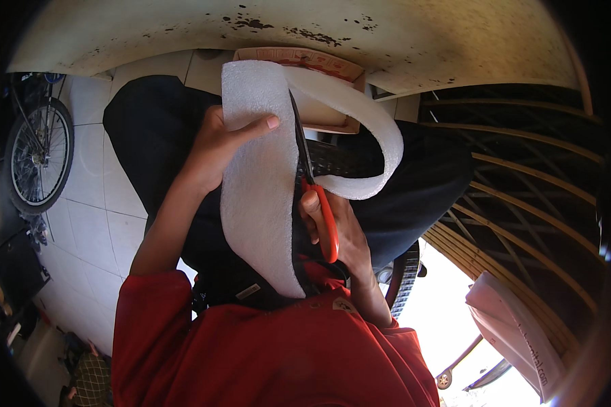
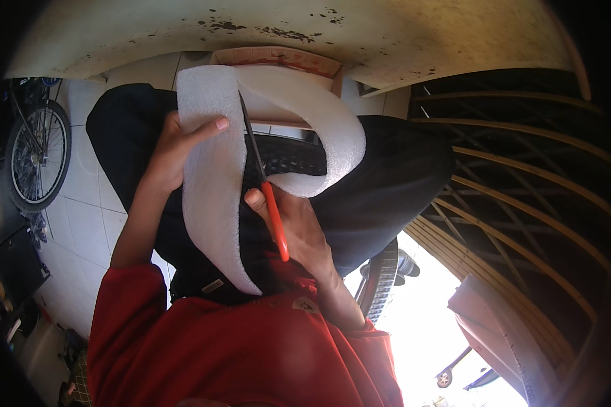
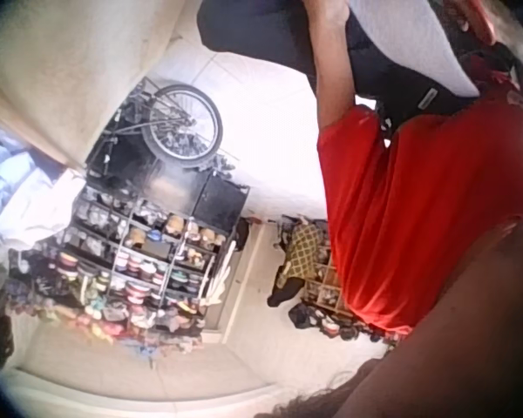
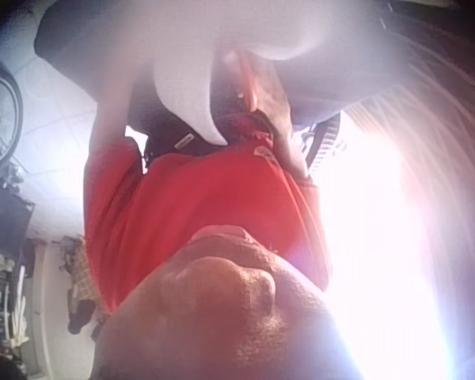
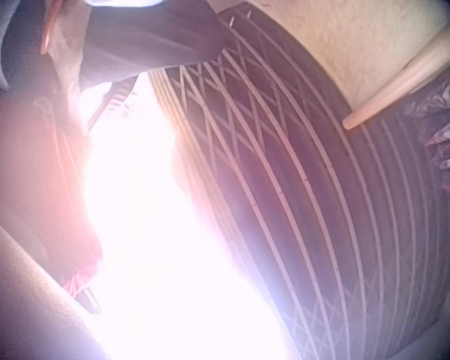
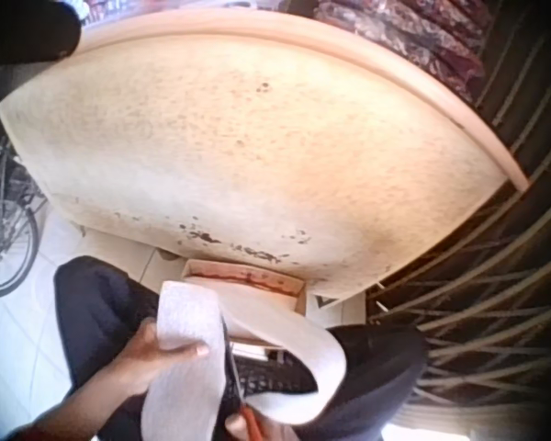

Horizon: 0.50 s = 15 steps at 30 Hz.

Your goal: The person cuts a white foam sheet using shears, then places the cut piece into a small cardboard box.

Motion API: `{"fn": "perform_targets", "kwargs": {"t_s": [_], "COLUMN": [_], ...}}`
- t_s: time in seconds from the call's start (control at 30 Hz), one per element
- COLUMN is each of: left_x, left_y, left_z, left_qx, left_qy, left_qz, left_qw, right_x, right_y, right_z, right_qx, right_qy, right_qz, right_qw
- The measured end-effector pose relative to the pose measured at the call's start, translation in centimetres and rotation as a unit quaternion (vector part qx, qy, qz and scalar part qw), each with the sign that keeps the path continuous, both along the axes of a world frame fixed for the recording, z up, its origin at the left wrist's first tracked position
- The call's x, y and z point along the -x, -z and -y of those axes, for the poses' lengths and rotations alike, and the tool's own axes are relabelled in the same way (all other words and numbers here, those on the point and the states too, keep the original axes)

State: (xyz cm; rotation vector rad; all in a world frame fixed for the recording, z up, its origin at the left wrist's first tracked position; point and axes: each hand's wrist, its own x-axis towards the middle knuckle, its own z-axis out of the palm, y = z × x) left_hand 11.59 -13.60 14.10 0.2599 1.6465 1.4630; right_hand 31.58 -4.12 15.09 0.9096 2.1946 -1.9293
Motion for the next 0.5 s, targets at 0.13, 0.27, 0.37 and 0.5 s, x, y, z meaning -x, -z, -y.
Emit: {"fn": "perform_targets", "kwargs": {"t_s": [0.13, 0.27, 0.37, 0.5], "left_x": [-0.7, -0.9, -1.2, 0.0], "left_y": [0.3, 0.1, 0.4, 1.4], "left_z": [0.3, 0.1, -0.4, -1.2], "left_qx": [0.010, -0.024, -0.030, 0.009], "left_qy": [0.006, 0.053, 0.041, 0.038], "left_qz": [0.006, 0.016, 0.020, 0.060], "left_qw": [1.000, 0.998, 0.999, 0.997], "right_x": [0.6, 1.9, 3.0, 5.1], "right_y": [-1.1, -1.3, -0.5, 1.1], "right_z": [-0.5, -1.1, -1.6, -3.2], "right_qx": [0.039, 0.107, 0.122, 0.093], "right_qy": [0.004, 0.048, 0.079, 0.058], "right_qz": [0.057, 0.054, 0.046, 0.049], "right_qw": [0.998, 0.992, 0.988, 0.993]}}
